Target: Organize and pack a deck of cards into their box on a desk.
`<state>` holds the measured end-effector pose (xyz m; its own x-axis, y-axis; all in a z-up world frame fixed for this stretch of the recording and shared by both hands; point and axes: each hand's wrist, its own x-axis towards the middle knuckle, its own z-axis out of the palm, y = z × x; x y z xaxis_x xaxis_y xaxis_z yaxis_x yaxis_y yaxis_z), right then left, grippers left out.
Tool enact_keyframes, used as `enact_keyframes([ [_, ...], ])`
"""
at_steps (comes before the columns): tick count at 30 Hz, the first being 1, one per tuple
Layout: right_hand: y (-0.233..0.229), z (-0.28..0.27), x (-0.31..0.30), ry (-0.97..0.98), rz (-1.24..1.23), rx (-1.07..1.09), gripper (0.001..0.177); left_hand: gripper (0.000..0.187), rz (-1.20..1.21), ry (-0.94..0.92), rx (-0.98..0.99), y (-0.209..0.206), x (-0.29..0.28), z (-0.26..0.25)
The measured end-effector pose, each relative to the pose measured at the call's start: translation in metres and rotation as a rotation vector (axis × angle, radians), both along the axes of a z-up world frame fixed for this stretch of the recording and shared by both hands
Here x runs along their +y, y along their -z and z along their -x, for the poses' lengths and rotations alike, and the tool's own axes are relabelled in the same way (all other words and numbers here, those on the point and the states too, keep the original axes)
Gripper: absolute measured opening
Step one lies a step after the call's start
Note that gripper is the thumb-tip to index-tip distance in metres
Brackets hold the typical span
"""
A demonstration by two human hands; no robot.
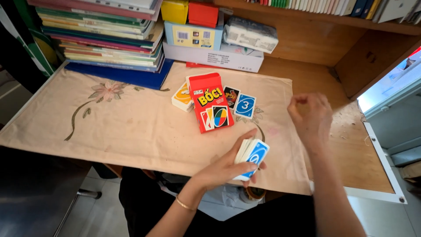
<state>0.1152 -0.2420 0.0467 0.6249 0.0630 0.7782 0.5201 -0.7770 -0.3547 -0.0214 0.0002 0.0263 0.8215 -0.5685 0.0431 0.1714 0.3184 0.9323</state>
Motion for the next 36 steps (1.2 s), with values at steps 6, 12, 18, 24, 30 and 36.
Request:
enact_keyframes([
  [6, 0.010, 0.012, -0.010, -0.172, 0.232, 0.293, 0.039, 0.098, -0.199, -0.526, -0.415, 0.041, -0.027, -0.046],
  [12, -0.004, 0.051, 0.009, -0.569, -0.421, 0.527, 0.046, 0.101, -0.302, -0.714, -0.709, 0.010, -0.044, -0.060],
  [18, -0.004, 0.080, 0.034, -0.641, -0.202, 0.635, 0.084, 0.094, -0.543, -0.631, -0.685, 0.051, -0.045, -0.075],
  [24, 0.027, 0.067, 0.022, -0.555, -0.582, 0.851, 0.069, 0.098, -0.617, -0.742, -0.762, 0.009, -0.046, -0.054],
  [30, 0.037, 0.061, 0.013, -0.895, -0.902, 0.739, 0.050, 0.060, -0.579, -0.717, -0.840, -0.002, -0.011, -0.042],
  [36, 0.024, 0.085, 0.033, -0.528, -0.211, 0.589, 0.071, 0.056, -0.709, -0.582, -0.592, 0.023, -0.001, -0.038],
])
